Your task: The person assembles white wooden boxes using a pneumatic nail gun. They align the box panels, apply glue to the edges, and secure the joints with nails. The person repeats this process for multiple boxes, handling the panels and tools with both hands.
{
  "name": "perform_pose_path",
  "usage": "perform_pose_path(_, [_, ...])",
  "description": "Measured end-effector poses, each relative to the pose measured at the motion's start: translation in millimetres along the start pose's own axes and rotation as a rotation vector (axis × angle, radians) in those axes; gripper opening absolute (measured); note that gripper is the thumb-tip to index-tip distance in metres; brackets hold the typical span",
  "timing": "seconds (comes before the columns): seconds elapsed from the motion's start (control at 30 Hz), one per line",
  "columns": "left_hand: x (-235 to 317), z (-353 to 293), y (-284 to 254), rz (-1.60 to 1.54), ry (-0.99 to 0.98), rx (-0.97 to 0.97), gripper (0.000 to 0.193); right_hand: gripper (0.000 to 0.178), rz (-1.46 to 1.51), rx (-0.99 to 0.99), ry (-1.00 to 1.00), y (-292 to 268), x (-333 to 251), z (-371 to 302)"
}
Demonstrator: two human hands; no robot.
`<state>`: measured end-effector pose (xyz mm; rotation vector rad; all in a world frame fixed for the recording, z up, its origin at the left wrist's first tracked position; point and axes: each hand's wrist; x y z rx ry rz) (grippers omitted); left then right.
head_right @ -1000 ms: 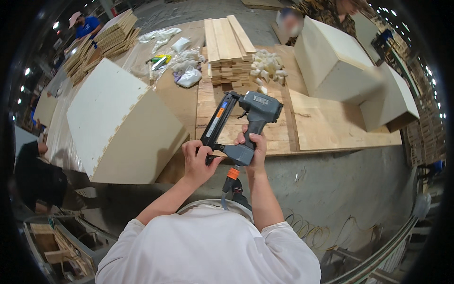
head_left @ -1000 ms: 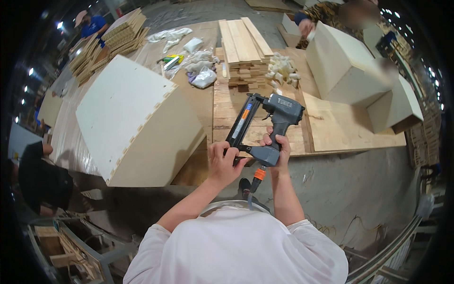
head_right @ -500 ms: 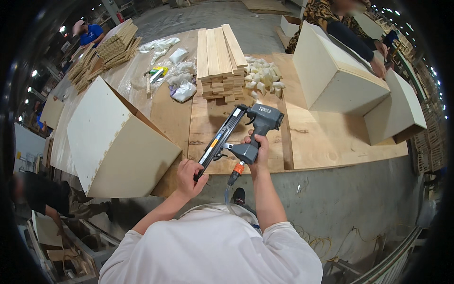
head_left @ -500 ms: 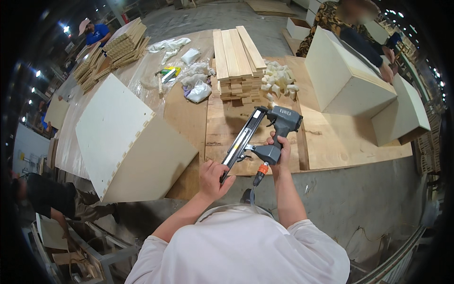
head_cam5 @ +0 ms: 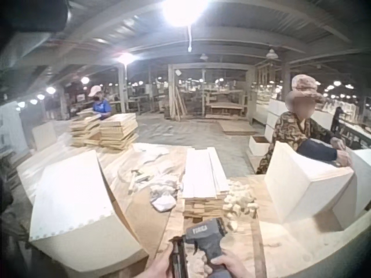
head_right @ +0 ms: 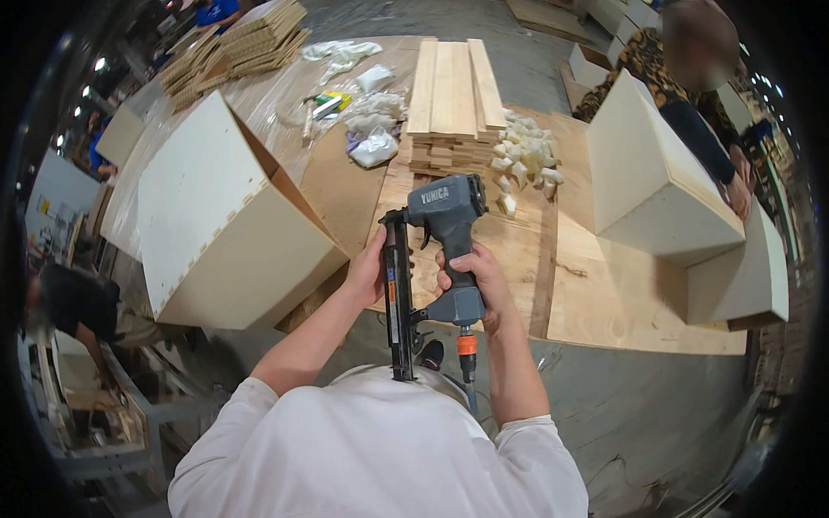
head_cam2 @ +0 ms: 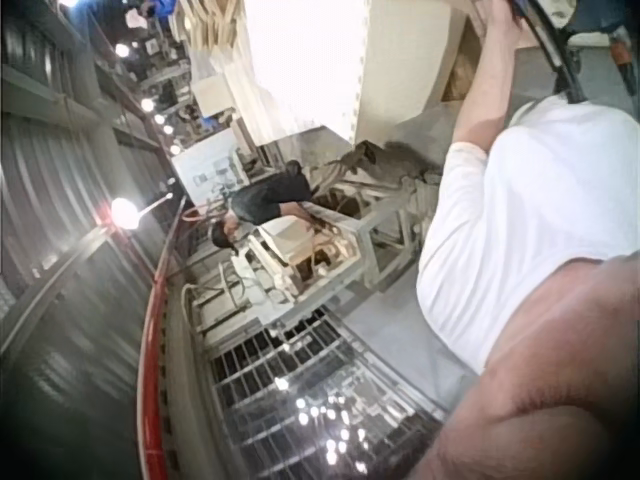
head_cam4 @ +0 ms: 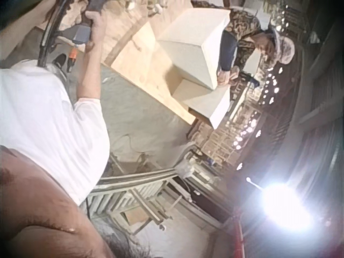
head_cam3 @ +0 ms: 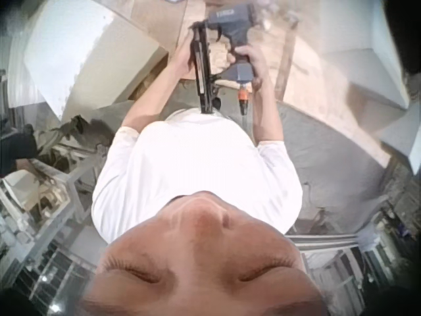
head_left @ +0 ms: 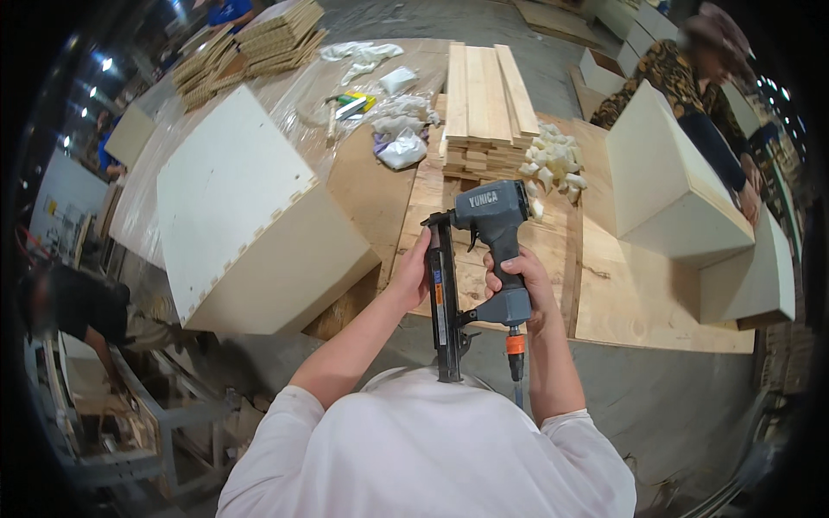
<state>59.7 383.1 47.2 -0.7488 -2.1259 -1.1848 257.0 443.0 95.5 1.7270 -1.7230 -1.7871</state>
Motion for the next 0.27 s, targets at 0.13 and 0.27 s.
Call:
perform_pose_path(0.13, [-11.8,-1.7,-16.7,-0.08,0.149,-0.04,0.028,0.037,-0.144,0.016,0.054,25.5,10.5,5.4])
perform_pose_path(0.27, [-19.4,-16.2,-35.5,-0.131,0.188,0.02,0.029,0.04,-0.175,0.025,0.084,32.7,21.1,16.1])
Point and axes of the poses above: each hand's wrist, its own z-axis towards the middle knuckle, its own y-axis out of the palm, x = y × z, and after that the axes turned 6 degrees about y, right-handed
